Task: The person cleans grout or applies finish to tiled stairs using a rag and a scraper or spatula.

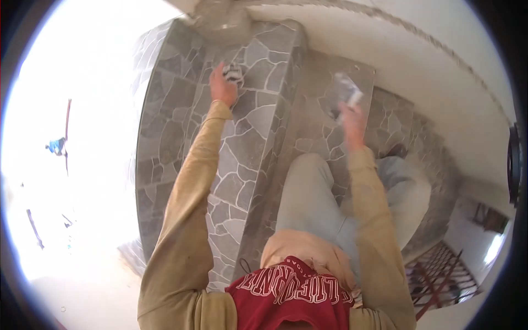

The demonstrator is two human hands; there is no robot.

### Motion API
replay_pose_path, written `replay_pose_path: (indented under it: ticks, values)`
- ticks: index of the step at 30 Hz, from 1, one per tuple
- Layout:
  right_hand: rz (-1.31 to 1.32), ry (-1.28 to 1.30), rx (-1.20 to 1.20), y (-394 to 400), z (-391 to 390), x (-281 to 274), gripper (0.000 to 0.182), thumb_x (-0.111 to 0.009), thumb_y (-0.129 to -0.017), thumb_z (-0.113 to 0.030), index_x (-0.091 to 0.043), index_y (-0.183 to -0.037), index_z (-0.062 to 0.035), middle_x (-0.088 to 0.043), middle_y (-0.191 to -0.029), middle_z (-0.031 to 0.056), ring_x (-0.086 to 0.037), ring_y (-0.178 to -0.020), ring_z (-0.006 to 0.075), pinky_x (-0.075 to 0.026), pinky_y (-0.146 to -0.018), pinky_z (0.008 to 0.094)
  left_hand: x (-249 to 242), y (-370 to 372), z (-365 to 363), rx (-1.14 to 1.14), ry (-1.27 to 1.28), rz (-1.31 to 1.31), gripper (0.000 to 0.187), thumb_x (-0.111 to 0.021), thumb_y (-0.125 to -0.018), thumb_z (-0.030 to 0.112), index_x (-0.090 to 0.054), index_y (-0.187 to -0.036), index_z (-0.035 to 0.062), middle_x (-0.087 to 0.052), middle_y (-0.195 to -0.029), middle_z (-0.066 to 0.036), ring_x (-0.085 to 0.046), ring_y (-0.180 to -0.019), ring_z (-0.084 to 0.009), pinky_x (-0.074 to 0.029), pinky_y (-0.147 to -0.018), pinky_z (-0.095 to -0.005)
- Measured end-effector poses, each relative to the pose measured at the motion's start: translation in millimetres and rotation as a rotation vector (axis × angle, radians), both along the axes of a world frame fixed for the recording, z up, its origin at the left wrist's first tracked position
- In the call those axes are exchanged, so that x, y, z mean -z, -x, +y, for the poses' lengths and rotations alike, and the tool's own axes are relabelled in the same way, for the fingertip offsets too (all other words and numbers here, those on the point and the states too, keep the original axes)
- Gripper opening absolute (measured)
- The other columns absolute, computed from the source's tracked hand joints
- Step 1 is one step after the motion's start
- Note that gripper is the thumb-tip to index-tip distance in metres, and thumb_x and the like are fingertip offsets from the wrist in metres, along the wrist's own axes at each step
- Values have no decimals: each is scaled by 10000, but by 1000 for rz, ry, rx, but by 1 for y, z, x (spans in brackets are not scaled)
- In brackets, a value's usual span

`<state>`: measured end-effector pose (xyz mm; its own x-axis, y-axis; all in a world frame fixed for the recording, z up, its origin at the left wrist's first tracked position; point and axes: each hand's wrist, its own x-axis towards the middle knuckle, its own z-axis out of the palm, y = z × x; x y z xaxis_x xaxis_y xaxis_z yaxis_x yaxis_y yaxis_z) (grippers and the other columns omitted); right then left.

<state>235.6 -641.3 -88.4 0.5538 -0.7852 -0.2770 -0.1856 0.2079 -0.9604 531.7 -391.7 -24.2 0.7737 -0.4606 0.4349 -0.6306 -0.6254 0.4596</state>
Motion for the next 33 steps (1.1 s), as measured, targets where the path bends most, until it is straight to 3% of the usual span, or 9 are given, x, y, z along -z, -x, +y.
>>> replay_pose_path:
  ticks: [1,3,6,8,11,19,25,29,33]
  values:
    - [51,189,-67,-23,17,18,255,-645,-927,-241,-676,-877,7,-642,-746,151,-531,-665,191,-437,-639,386,20,-16,4,0,-102,105,595,-498,-737,-84,-582,-1312,45,-573,-1275,-243,-483,-1240,-444,-374,-1089,-494]
    - [33,264,-15,-65,64,39,218,-655,-917,-211,-680,-878,1,-678,-850,226,-648,-814,420,-485,-724,483,40,-30,5,82,-231,65,589,-494,-747,-71,-581,-1317,49,-566,-1292,-256,-485,-1246,-443,-376,-1089,-493]
    - [90,107,-81,-94,115,19,173,-634,-921,-171,-697,-931,-9,-683,-882,243,-649,-849,430,-493,-761,484,58,-37,-13,107,-339,-24,562,-464,-779,-35,-591,-1319,62,-550,-1338,-277,-485,-1263,-449,-368,-1091,-506]
    - [-282,380,134,-113,123,26,181,-610,-923,-121,-697,-1023,2,-685,-934,242,-641,-890,427,-490,-792,487,65,-39,-21,26,-309,-141,551,-446,-791,-30,-600,-1311,67,-546,-1348,-281,-488,-1264,-449,-362,-1094,-516]
    - [-62,238,-41,-147,87,51,266,-605,-900,-41,-664,-1154,9,-670,-1006,229,-623,-980,420,-486,-837,492,57,-32,-19,49,-306,-113,542,-443,-803,-18,-600,-1314,70,-551,-1345,-276,-486,-1269,-451,-359,-1095,-519]
    - [-47,307,-70,-109,142,39,543,-645,-796,12,-528,-1325,-8,-549,-1209,232,-525,-1142,426,-445,-969,483,60,-33,-15,82,-278,-115,525,-442,-814,-8,-606,-1309,59,-558,-1340,-268,-495,-1259,-446,-364,-1087,-514]
    - [-223,346,-128,-49,199,1,517,-608,-792,55,-550,-1301,-18,-532,-1219,225,-512,-1147,413,-418,-998,461,58,-36,-18,91,-251,-101,433,-466,-879,49,-628,-1280,60,-583,-1294,-261,-526,-1211,-433,-382,-1057,-507]
    - [-144,414,-67,-88,159,41,441,-622,-801,2,-590,-1239,-32,-590,-1120,210,-560,-1070,398,-447,-923,453,57,-33,-23,56,-231,-142,364,-492,-920,104,-649,-1245,57,-596,-1280,-257,-535,-1200,-427,-386,-1050,-501]
    - [-119,-26,81,-83,124,35,249,-679,-872,-136,-647,-1078,1,-665,-941,207,-650,-881,353,-501,-792,430,58,-41,-23,24,-233,-146,371,-491,-920,118,-653,-1248,57,-593,-1291,-257,-531,-1206,-432,-385,-1053,-501]
